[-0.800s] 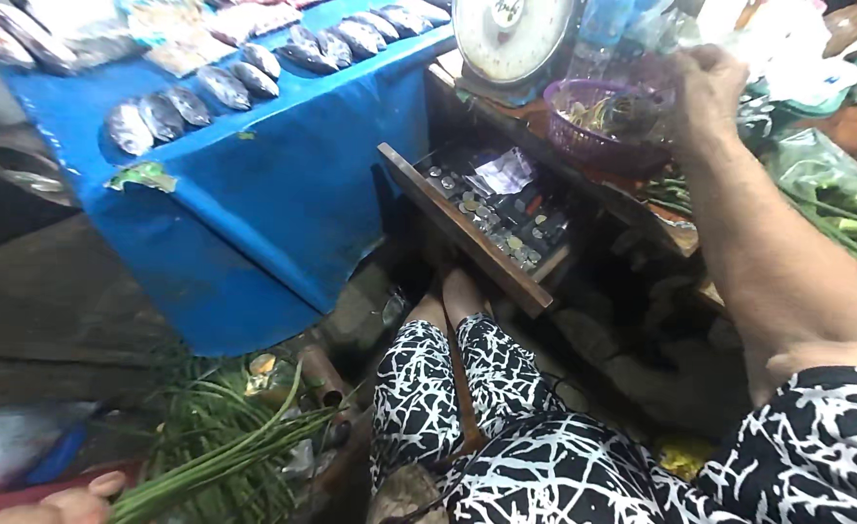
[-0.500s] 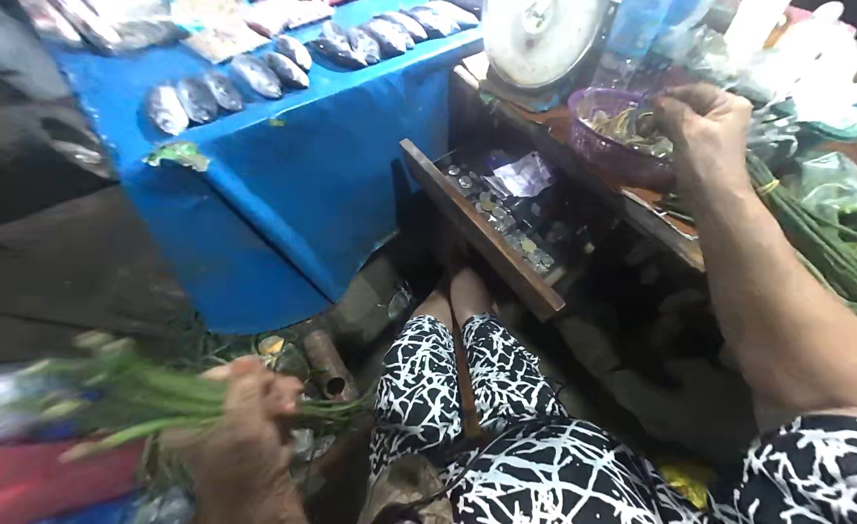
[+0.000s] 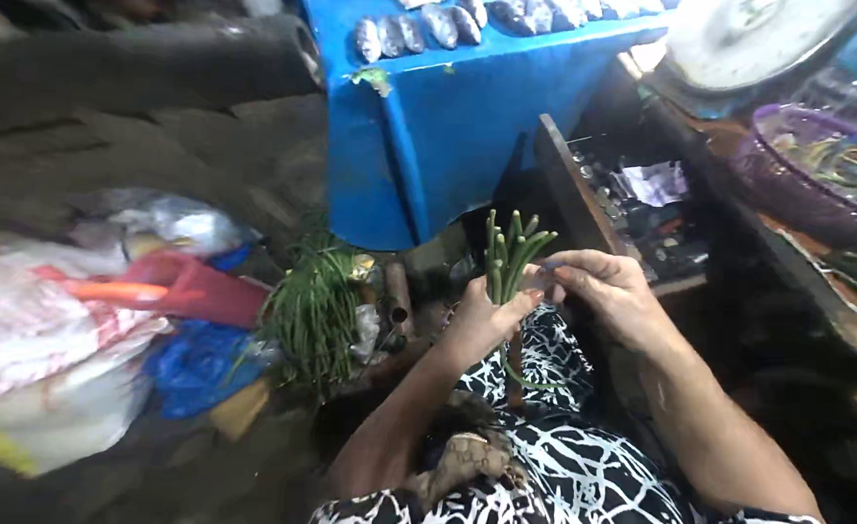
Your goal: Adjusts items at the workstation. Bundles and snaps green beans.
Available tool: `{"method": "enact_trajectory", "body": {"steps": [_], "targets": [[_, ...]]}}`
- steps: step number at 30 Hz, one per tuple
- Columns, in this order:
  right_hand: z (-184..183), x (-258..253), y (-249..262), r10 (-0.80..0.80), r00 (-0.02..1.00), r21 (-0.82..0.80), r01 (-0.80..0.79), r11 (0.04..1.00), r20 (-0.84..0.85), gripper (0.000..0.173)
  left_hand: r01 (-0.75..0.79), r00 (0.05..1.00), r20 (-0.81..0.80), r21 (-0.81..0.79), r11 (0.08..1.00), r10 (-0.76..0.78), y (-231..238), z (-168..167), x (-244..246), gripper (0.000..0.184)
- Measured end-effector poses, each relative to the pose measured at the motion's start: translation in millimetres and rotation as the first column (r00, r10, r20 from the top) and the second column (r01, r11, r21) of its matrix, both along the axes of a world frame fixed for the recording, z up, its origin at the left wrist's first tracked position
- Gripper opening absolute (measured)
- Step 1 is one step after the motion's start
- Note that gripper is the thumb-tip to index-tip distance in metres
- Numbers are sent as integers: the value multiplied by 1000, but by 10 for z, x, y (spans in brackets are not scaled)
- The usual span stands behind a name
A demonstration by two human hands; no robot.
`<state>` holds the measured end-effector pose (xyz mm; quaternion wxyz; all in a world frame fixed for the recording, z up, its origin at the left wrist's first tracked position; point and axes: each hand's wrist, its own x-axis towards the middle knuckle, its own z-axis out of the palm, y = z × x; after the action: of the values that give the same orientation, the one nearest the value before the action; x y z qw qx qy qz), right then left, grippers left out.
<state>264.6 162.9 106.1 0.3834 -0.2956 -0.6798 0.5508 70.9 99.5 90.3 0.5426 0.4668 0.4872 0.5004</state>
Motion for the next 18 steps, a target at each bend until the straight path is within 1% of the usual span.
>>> {"method": "enact_trajectory", "body": {"steps": [2,7,9,10,12,14,15,16,17,18], "targets": [[-37,-102,-53,31,998,-23,-33,999,-48,18,-35,997,64,5,999,34,-10,-15,-21,7],[-122,-142,-71,32,994,-68,-39,997,-103,15,-81,979,189,42,996,72,-28,-82,-111,6],[-166,-142,-67,5,994,-106,-17,994,-113,16,-51,971,236,39,998,41,-33,-95,-139,5],[-192,-149,-64,-8,991,-130,-9,992,-131,16,-14,965,262,34,999,5,-39,-94,-149,4],[-238,-165,-60,-29,979,-195,-12,981,-204,15,83,954,288,21,996,-85,-58,-78,-150,9],[-220,-165,-72,-64,935,-306,-49,951,-348,14,138,960,247,-5,990,-133,-73,-50,-137,18],[-202,-150,-78,-84,896,-353,-84,932,-435,15,139,971,198,-24,990,-132,-77,-22,-129,21],[-193,-121,-77,-92,847,-383,-138,913,-523,18,124,987,111,-50,991,-118,-79,21,-121,23],[-185,-93,-77,-84,801,-392,-197,899,-593,24,97,995,-15,-72,993,-98,-80,75,-116,22],[-167,-73,-89,-74,769,-391,-238,889,-635,32,77,984,-155,-75,994,-88,-86,134,-115,21]]}}
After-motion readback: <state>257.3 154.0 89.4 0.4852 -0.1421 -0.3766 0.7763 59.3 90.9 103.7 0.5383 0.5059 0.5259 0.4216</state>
